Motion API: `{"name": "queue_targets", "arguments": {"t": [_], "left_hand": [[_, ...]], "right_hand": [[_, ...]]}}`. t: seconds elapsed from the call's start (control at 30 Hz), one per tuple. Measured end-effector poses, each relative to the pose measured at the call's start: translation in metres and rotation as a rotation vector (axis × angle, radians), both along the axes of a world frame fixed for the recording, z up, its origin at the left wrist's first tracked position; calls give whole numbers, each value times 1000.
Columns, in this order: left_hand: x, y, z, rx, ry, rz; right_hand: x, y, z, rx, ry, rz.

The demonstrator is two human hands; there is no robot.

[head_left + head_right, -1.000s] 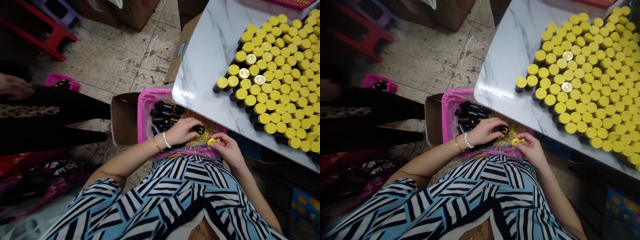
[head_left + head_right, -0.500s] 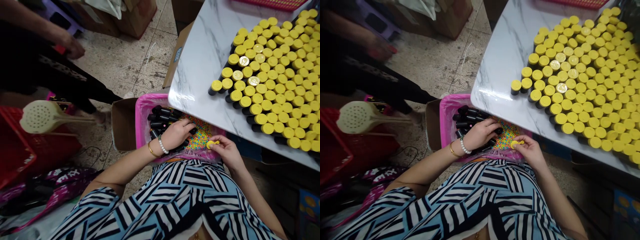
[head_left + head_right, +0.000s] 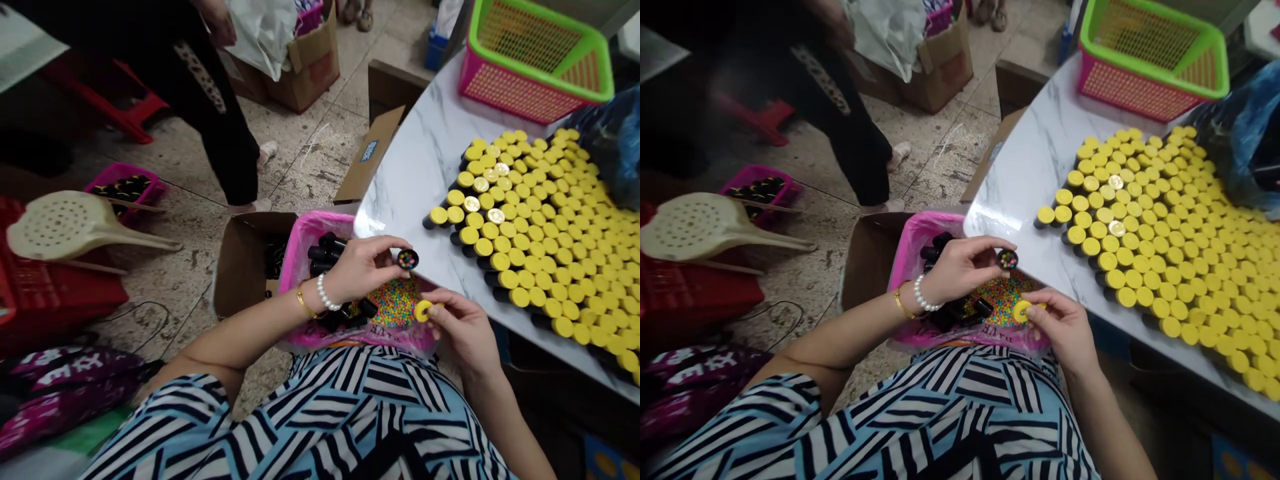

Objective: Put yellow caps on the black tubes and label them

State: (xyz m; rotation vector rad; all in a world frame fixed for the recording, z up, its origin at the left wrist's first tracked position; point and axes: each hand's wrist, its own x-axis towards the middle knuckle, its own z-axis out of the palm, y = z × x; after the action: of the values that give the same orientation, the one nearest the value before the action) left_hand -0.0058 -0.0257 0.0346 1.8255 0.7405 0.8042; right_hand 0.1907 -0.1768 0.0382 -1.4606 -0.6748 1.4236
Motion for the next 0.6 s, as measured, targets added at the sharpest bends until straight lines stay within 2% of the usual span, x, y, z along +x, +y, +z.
{"name": "queue_targets", "arguments": {"t": [0.13, 0.2, 0.3, 0.47, 0.6], "left_hand": [[10, 28, -8, 120, 102, 44], [12, 34, -13, 76, 113, 46], [12, 35, -17, 38, 97, 44], [9, 29, -20, 151, 69, 102], [9, 28, -22, 142, 62, 98]], "right_hand": [[-9, 48, 12, 112, -2, -152], [-13, 72, 11, 140, -7, -206], [-18, 98, 5, 134, -14, -193], [-25, 109, 0, 157, -79, -146], [-29, 109, 0, 165, -114, -123]]}}
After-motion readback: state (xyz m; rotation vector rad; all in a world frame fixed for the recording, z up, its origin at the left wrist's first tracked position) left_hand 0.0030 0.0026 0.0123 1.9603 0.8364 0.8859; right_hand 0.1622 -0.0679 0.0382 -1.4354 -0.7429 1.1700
